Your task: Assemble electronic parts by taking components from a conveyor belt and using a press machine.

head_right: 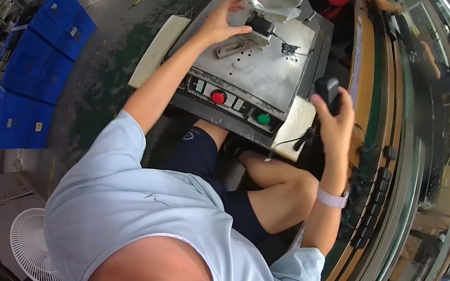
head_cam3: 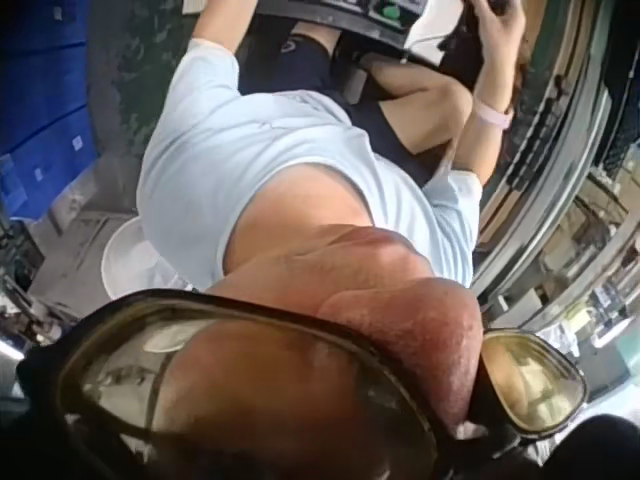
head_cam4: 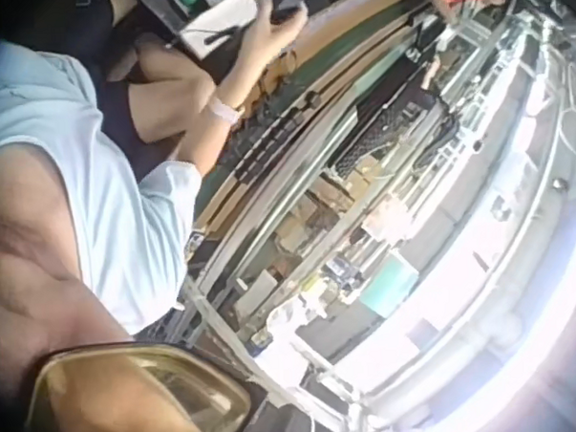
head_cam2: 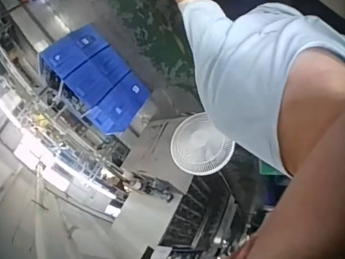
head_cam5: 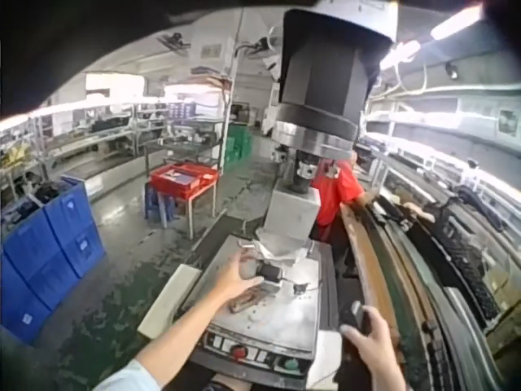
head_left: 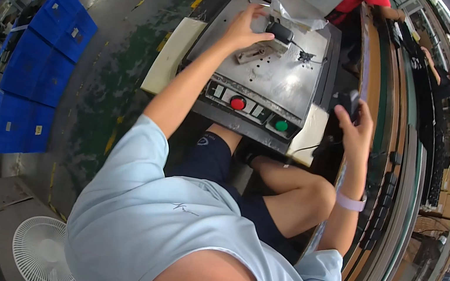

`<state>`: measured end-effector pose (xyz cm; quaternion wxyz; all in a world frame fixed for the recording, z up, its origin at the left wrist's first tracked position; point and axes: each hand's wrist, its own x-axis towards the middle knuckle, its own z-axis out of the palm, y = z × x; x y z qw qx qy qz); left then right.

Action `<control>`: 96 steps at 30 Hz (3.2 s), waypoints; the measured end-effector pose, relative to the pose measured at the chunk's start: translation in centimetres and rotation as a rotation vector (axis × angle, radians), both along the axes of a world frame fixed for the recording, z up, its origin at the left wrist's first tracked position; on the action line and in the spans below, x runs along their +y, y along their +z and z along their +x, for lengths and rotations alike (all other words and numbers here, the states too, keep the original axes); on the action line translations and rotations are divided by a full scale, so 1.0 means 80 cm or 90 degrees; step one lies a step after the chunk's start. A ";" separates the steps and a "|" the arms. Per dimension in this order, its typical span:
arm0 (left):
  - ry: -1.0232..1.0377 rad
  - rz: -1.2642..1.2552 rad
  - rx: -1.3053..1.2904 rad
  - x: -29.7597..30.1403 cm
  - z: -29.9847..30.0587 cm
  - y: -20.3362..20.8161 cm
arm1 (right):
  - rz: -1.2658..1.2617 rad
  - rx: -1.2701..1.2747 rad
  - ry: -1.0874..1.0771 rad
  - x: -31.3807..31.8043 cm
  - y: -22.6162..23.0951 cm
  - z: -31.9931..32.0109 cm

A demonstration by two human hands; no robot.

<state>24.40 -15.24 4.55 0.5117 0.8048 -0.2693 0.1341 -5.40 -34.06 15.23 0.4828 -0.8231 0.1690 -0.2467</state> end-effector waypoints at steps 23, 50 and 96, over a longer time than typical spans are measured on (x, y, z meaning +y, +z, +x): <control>-0.085 -0.491 0.653 0.171 -0.244 -0.049 | -0.670 0.211 0.371 -0.011 -0.063 0.255; -0.636 0.076 0.409 0.094 -0.328 0.024 | -0.199 0.524 -0.531 -0.365 0.085 -0.627; -0.171 -0.616 0.674 0.207 -0.230 -0.047 | -0.625 0.028 0.375 -0.002 -0.082 0.283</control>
